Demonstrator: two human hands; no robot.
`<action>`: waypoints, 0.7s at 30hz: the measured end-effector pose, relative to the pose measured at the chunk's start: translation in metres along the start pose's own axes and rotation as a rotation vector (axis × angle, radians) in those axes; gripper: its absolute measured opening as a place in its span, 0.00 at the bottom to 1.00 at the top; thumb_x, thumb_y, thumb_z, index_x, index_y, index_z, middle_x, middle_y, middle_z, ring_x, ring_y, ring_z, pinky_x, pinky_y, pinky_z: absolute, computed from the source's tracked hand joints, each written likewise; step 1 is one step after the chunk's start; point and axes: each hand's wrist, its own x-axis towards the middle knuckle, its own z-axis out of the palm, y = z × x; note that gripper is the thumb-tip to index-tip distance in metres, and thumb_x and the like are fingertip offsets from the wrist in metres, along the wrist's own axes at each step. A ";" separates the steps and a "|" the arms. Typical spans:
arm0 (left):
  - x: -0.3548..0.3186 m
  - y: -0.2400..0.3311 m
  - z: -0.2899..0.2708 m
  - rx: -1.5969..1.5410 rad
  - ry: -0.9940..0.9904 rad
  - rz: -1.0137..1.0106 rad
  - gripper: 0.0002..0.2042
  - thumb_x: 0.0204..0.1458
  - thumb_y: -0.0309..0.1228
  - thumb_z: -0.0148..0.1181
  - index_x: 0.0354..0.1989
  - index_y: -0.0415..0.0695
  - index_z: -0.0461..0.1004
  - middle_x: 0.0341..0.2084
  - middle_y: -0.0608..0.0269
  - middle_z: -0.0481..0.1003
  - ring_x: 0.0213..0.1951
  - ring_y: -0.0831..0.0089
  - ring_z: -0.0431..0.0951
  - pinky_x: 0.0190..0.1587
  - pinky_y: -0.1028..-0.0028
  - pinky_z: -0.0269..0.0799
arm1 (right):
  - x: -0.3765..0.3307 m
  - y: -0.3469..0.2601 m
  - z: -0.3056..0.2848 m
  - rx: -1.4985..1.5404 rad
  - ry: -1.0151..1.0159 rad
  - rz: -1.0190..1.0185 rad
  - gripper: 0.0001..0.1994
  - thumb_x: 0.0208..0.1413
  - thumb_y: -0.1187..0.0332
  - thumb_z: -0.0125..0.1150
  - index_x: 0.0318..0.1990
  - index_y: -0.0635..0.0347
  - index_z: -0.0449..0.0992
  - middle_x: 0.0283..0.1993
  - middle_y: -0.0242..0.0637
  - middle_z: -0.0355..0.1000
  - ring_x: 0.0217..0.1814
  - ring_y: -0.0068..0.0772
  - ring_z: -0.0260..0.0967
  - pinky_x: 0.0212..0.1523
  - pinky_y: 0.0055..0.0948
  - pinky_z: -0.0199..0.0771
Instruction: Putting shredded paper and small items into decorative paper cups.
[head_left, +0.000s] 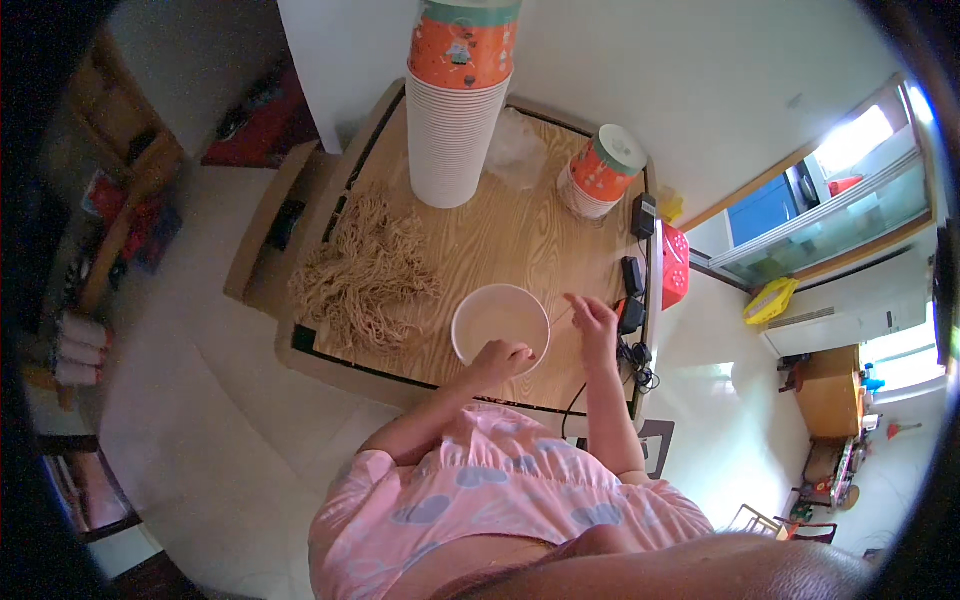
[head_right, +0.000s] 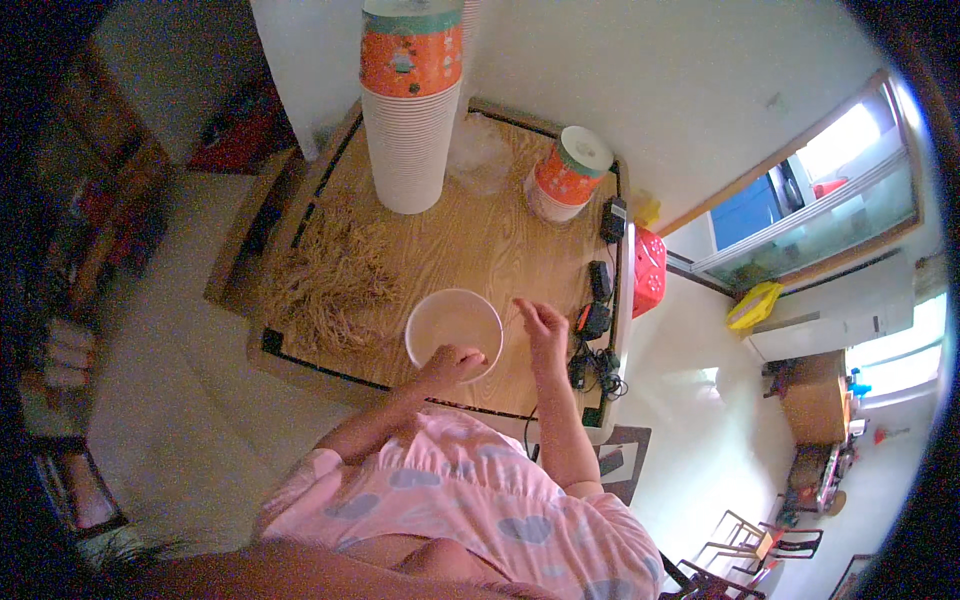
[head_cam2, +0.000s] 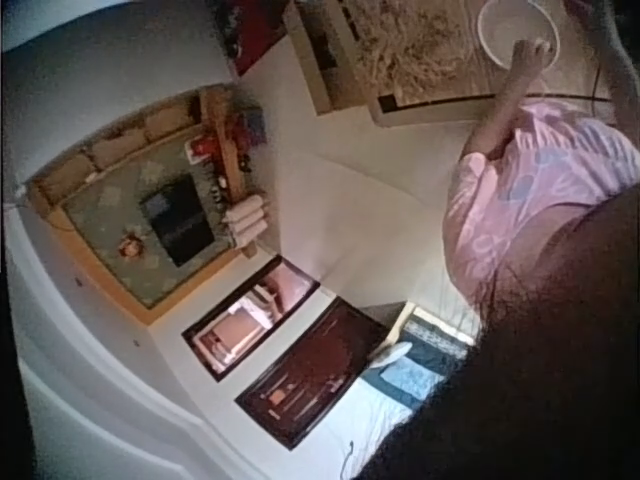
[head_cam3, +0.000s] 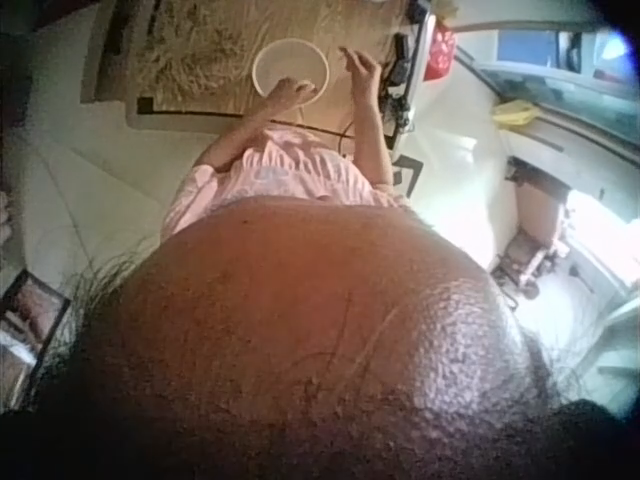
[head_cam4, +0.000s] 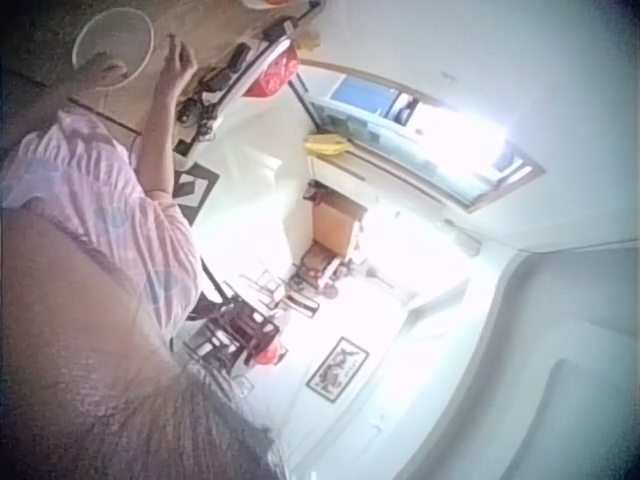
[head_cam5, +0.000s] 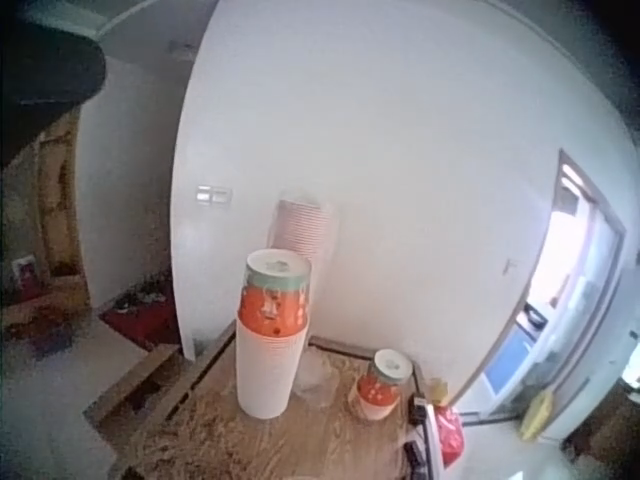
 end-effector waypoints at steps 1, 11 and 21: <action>-0.004 -0.004 -0.002 -0.013 -0.078 -0.040 0.11 0.49 0.35 0.48 0.28 0.42 0.75 0.25 0.50 0.73 0.30 0.59 0.74 0.32 0.64 0.67 | 0.003 -0.005 -0.005 -0.029 0.017 -0.017 0.09 0.52 0.67 0.55 0.34 0.63 0.77 0.20 0.20 0.62 0.22 0.12 0.53 0.23 0.14 0.51; -0.009 0.014 -0.028 0.258 -0.517 0.082 0.14 0.46 0.40 0.50 0.29 0.43 0.75 0.26 0.52 0.74 0.31 0.55 0.74 0.36 0.61 0.68 | 0.019 -0.015 -0.033 0.208 0.079 -0.088 0.11 0.52 0.65 0.56 0.35 0.65 0.76 0.22 0.22 0.63 0.24 0.14 0.54 0.26 0.15 0.52; -0.005 -0.001 -0.021 0.619 -0.894 0.007 0.11 0.42 0.34 0.52 0.32 0.43 0.73 0.35 0.55 0.72 0.40 0.61 0.72 0.43 0.63 0.68 | 0.016 -0.031 -0.034 0.255 0.073 -0.122 0.09 0.52 0.69 0.55 0.35 0.65 0.76 0.25 0.24 0.64 0.26 0.15 0.56 0.28 0.15 0.54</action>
